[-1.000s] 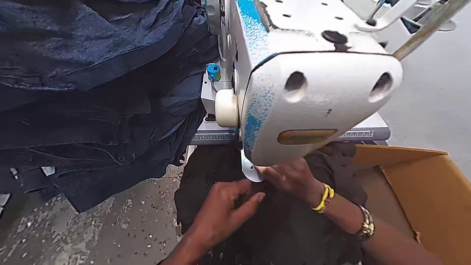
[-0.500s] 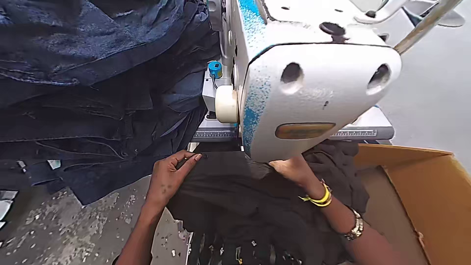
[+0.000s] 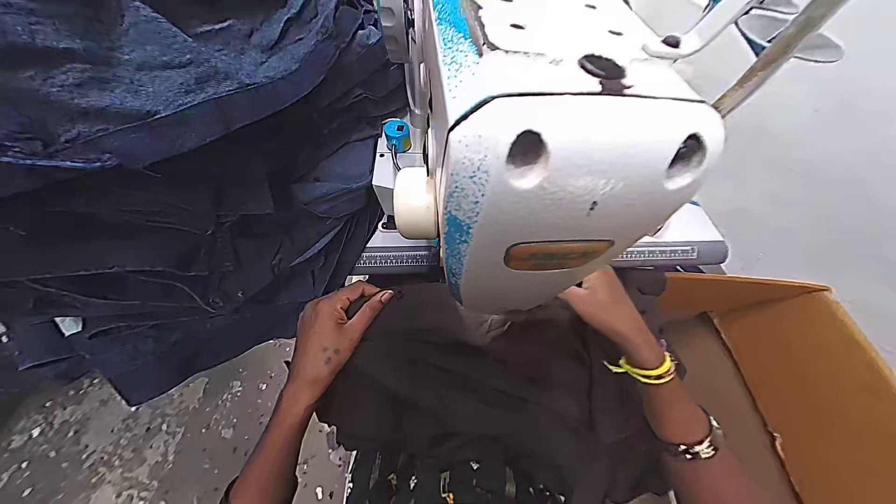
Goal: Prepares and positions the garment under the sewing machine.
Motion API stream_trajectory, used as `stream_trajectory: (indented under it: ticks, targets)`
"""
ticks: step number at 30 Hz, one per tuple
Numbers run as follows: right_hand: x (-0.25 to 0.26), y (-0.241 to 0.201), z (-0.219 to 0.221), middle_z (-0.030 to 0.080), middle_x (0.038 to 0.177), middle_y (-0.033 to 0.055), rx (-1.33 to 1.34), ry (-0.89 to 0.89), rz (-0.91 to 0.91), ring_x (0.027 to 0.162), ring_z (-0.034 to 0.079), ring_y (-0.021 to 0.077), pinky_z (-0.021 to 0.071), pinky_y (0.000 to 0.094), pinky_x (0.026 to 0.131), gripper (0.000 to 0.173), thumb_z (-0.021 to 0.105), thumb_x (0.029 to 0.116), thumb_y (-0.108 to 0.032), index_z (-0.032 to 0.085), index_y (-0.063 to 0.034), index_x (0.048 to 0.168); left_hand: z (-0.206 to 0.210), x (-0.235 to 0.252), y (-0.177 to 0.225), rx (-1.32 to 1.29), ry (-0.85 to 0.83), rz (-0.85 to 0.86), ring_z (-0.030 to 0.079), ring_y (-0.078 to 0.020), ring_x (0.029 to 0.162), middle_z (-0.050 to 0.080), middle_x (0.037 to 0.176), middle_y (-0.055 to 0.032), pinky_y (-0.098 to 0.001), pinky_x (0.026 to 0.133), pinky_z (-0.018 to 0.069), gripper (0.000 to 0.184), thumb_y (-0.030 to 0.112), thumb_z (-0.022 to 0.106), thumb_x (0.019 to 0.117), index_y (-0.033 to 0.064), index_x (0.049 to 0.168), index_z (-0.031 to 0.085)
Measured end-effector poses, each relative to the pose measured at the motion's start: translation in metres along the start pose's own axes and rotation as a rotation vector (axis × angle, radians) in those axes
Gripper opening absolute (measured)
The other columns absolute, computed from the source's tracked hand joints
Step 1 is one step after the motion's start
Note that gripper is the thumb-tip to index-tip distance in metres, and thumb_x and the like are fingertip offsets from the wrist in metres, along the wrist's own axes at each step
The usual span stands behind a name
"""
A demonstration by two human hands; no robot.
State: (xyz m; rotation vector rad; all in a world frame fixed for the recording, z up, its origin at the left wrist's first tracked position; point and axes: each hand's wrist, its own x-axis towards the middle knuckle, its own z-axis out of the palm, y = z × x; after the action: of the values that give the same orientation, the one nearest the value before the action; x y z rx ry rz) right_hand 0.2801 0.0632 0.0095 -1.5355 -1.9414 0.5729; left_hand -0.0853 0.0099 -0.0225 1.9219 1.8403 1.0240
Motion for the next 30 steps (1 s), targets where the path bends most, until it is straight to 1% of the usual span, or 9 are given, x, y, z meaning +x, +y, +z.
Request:
stream_trajectory:
  ticks: [2, 5, 8, 13, 18, 21, 24, 28, 30]
  targets:
    - [0.006, 0.019, -0.019, 0.061, 0.074, 0.0131, -0.184, 0.06, 0.157, 0.072, 0.059, 0.029, 0.0431, 0.0586, 0.084, 0.041, 0.07, 0.0958, -0.03, 0.064, 0.006, 0.114, 0.008, -0.004, 0.002, -0.029, -0.028, 0.045, 0.069, -0.024, 0.088, 0.073, 0.094, -0.009, -0.0521, 0.079, 0.0519, 0.038, 0.041, 0.056, 0.0995, 0.0091, 0.104, 0.075]
    - [0.017, 0.035, -0.021, 0.07, 0.089, 0.0248, -0.432, 0.261, 0.04, 0.089, 0.067, 0.0458, 0.0361, 0.0719, 0.097, 0.031, 0.071, 0.0952, -0.022, 0.07, 0.0056, 0.108, 0.024, -0.005, 0.021, -0.228, -0.17, 0.091, 0.065, -0.0185, 0.112, 0.069, 0.12, -0.0108, -0.0434, 0.099, 0.0513, 0.045, 0.037, 0.048, 0.1049, 0.0038, 0.131, 0.064]
    - [0.038, 0.036, -0.003, 0.067, 0.106, 0.0286, -0.562, 0.267, -0.12, 0.105, 0.062, 0.0507, 0.042, 0.07, 0.09, 0.03, 0.073, 0.094, -0.024, 0.074, 0.0006, 0.111, 0.04, -0.002, 0.046, -0.447, -0.28, -0.002, 0.062, -0.009, 0.115, 0.063, 0.127, -0.0093, -0.0301, 0.101, 0.0509, 0.054, 0.039, 0.047, 0.1052, 0.0006, 0.144, 0.049]
    - [0.048, 0.027, 0.023, 0.067, 0.103, 0.026, -0.568, 0.275, -0.128, 0.1, 0.064, 0.047, 0.0487, 0.06, 0.079, 0.015, 0.067, 0.0957, -0.009, 0.075, 0.0013, 0.103, 0.051, 0.002, 0.069, -0.438, -0.229, -0.13, 0.062, -0.0134, 0.11, 0.063, 0.12, -0.0125, -0.0333, 0.098, 0.05, 0.057, 0.034, 0.049, 0.1021, -0.0029, 0.145, 0.045]
    - [0.033, 0.028, 0.014, 0.072, 0.095, 0.0241, -0.256, 0.409, -0.122, 0.091, 0.071, 0.0412, 0.055, 0.0568, 0.081, 0.018, 0.065, 0.0965, -0.01, 0.073, 0.0053, 0.1, 0.059, -0.004, 0.075, -0.517, -0.144, -0.161, 0.06, -0.0053, 0.098, 0.062, 0.112, -0.0101, -0.0219, 0.088, 0.0498, 0.051, 0.025, 0.05, 0.1008, -0.0066, 0.141, 0.046]
    - [0.024, 0.018, -0.002, 0.072, 0.092, 0.0192, -0.076, 0.39, -0.007, 0.08, 0.068, 0.025, 0.0542, 0.0415, 0.075, 0.018, 0.063, 0.0961, -0.007, 0.072, 0.0053, 0.105, 0.061, -0.003, 0.076, -0.556, -0.111, -0.173, 0.058, -0.0014, 0.092, 0.06, 0.106, -0.0069, -0.0179, 0.083, 0.0492, 0.05, 0.024, 0.053, 0.0996, -0.0075, 0.138, 0.046]
    - [0.02, 0.008, -0.015, 0.072, 0.097, 0.0101, 0.049, 0.295, 0.047, 0.082, 0.066, 0.008, 0.0532, 0.0256, 0.076, 0.02, 0.065, 0.0965, -0.012, 0.071, 0.0011, 0.11, 0.061, 0.0, 0.077, -0.564, -0.107, -0.193, 0.058, -0.0013, 0.088, 0.059, 0.102, -0.0051, -0.0184, 0.08, 0.0491, 0.044, 0.023, 0.055, 0.0996, -0.0064, 0.132, 0.05]
    - [0.018, -0.013, -0.003, 0.07, 0.082, 0.0133, -0.103, 0.392, -0.207, 0.072, 0.066, 0.018, 0.0529, 0.0356, 0.068, 0.018, 0.067, 0.0918, -0.015, 0.073, 0.0024, 0.092, 0.061, 0.001, 0.071, -0.423, -0.12, -0.17, 0.059, -0.0086, 0.086, 0.061, 0.095, -0.0066, -0.029, 0.078, 0.0501, 0.038, 0.03, 0.053, 0.1006, -0.0029, 0.119, 0.057]
    - [0.011, -0.026, 0.008, 0.071, 0.077, 0.0129, -0.215, 0.439, -0.465, 0.072, 0.07, 0.0242, 0.055, 0.0397, 0.064, 0.017, 0.067, 0.0895, -0.016, 0.071, -0.001, 0.083, 0.052, -0.008, 0.075, -0.328, -0.098, -0.019, 0.055, -0.0057, 0.062, 0.058, 0.068, -0.0008, -0.0266, 0.059, 0.0461, 0.031, 0.03, 0.055, 0.0996, 0.0027, 0.088, 0.064]
